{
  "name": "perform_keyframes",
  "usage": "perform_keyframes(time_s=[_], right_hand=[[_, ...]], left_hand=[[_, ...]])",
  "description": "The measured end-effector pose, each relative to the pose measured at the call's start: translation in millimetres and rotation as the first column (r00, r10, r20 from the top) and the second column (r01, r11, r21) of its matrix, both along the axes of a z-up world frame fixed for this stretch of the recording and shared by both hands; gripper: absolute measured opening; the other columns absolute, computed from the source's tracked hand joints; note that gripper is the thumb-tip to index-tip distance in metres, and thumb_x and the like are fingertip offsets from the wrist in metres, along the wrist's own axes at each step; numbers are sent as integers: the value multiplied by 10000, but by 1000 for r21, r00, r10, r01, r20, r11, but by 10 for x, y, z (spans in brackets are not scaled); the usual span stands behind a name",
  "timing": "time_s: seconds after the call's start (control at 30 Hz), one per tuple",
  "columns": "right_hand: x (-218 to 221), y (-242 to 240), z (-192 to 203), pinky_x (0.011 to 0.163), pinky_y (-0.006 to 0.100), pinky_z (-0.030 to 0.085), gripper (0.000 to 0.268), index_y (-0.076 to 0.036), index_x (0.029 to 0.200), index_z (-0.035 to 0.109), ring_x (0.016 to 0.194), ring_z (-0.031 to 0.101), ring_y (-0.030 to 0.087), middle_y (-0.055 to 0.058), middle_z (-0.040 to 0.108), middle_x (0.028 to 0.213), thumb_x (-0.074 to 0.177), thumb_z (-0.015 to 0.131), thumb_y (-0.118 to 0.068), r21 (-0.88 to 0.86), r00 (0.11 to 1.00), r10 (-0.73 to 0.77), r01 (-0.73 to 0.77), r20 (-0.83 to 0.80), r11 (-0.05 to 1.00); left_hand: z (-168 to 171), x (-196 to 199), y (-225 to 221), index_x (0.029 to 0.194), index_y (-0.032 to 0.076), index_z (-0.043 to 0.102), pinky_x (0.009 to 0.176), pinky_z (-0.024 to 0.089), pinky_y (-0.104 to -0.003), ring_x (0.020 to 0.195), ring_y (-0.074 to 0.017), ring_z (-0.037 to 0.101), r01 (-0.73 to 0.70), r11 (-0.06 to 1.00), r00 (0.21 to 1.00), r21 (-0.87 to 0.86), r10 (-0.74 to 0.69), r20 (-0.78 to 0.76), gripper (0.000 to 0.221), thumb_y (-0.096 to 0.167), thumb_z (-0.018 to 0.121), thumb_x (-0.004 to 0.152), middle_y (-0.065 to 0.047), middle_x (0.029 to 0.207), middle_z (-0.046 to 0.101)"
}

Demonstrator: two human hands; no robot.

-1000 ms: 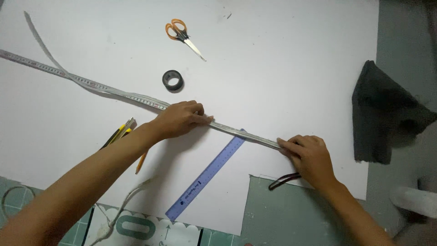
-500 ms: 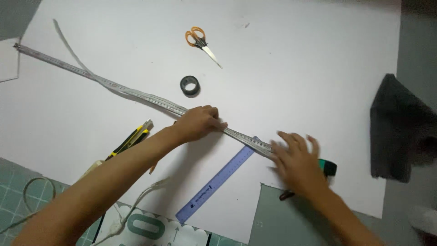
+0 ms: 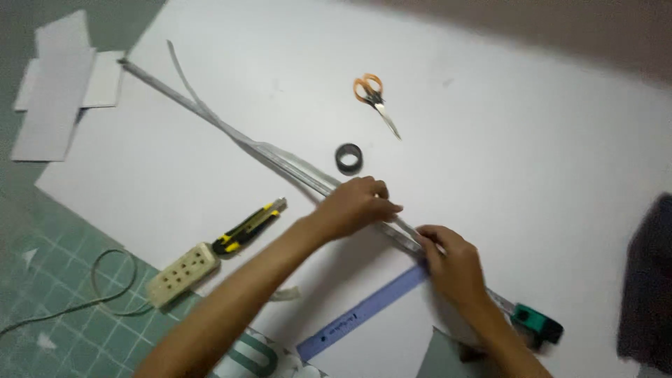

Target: Measuring the length of a flexible white strip using a tape measure on a floor workspace

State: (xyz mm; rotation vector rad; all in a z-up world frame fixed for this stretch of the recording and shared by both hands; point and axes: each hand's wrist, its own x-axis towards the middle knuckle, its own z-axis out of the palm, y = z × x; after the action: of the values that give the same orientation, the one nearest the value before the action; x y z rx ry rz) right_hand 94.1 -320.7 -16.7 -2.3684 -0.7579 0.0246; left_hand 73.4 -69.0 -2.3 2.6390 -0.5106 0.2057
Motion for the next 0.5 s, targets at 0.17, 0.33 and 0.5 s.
perform_keyframes(time_s=[0.17, 0.33, 0.5], right_hand=[[96, 258, 1055, 501, 298, 418, 257, -29, 1091, 831, 541, 583, 184, 125, 771, 674, 898, 711, -148, -27, 770, -115, 126, -628, 992], [61, 487, 1391, 462, 331, 359, 252, 28, 1103, 853, 506, 540, 239, 209, 760, 656, 911, 725, -74, -90, 603, -197, 203, -773, 975], [-71, 603, 1422, 427, 388, 368, 267, 129, 1138, 794, 508, 537, 336, 343, 726, 708, 924, 690, 10, -75, 532, -249, 328, -810, 942]], left_hand=[[602, -506, -146, 1429, 104, 478, 1246, 267, -532, 1453, -329, 384, -524, 607, 654, -598, 736, 173, 685, 235, 826, 854, -113, 1497, 467], [622, -424, 454, 1449, 87, 296, 990, 478, -543, 1245, -384, 468, -491, -651, 567, -579, 265, -780, 791, 470, 627, 840, -235, 1344, 417], [175, -78, 1118, 1303, -38, 548, 1099, 484, -443, 1205, -291, 606, -237, -858, 768, -455, 121, -628, 433, 301, 504, 1038, -197, 1281, 629]])
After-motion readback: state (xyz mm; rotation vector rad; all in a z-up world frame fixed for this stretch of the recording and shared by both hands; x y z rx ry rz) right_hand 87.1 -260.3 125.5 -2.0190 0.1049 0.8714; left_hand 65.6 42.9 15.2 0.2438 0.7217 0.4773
